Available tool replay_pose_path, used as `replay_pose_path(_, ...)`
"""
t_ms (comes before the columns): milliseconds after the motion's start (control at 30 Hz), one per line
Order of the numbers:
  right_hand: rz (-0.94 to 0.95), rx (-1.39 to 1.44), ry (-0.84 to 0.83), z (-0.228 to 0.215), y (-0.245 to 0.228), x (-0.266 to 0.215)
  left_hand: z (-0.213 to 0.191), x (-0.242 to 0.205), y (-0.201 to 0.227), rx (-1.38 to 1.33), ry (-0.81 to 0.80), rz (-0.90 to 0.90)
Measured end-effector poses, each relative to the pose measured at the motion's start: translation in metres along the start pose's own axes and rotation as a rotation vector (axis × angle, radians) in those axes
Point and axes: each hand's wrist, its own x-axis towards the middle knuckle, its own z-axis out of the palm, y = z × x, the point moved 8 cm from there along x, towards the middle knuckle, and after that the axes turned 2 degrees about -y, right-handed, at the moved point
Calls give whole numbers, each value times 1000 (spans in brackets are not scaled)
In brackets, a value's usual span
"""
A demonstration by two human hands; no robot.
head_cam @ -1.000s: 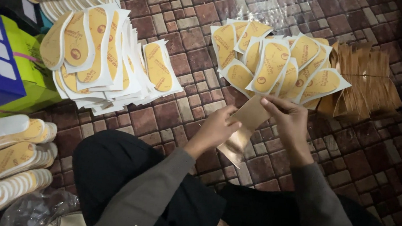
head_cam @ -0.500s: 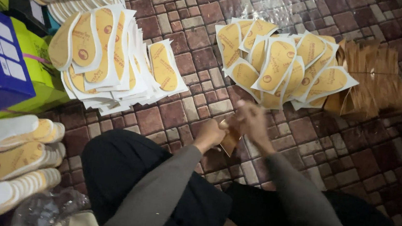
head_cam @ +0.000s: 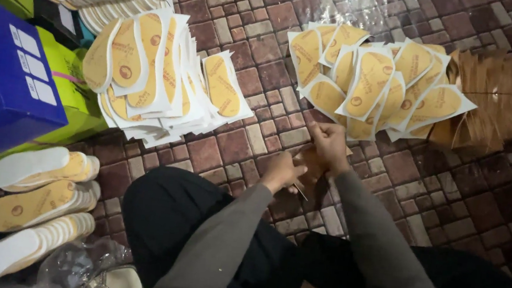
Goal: The person sits on the floor and repeatedly peels the white paper backing off yellow shoe insoles. They place the peeled insoles into a growing stack on the floor and discard the paper backings.
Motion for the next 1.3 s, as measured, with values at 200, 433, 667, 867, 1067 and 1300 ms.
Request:
replay_pose_path(200, -285, 121, 225, -40, -60, -22, 4, -5, 0, -53, 94, 153)
replay_pose_path(433, -329, 106, 144, 15, -19, -59, 16, 6, -5, 38, 104, 62)
replay_pose_path(667, -325, 438, 77, 26, -29, -54, 6, -8, 6, 127, 47, 11)
replay_pose_path(867, -319, 180, 96, -23, -52, -28, -5, -25, 20, -262, -70, -31)
replay_pose_path(1067, -302, 275, -117, -25, -83, -32, -9, 13, 9, -162, 58, 48)
replay_pose_path(1300, -498, -118, -478, -83, -206, -129, -71, -49, 61, -815, 237, 61)
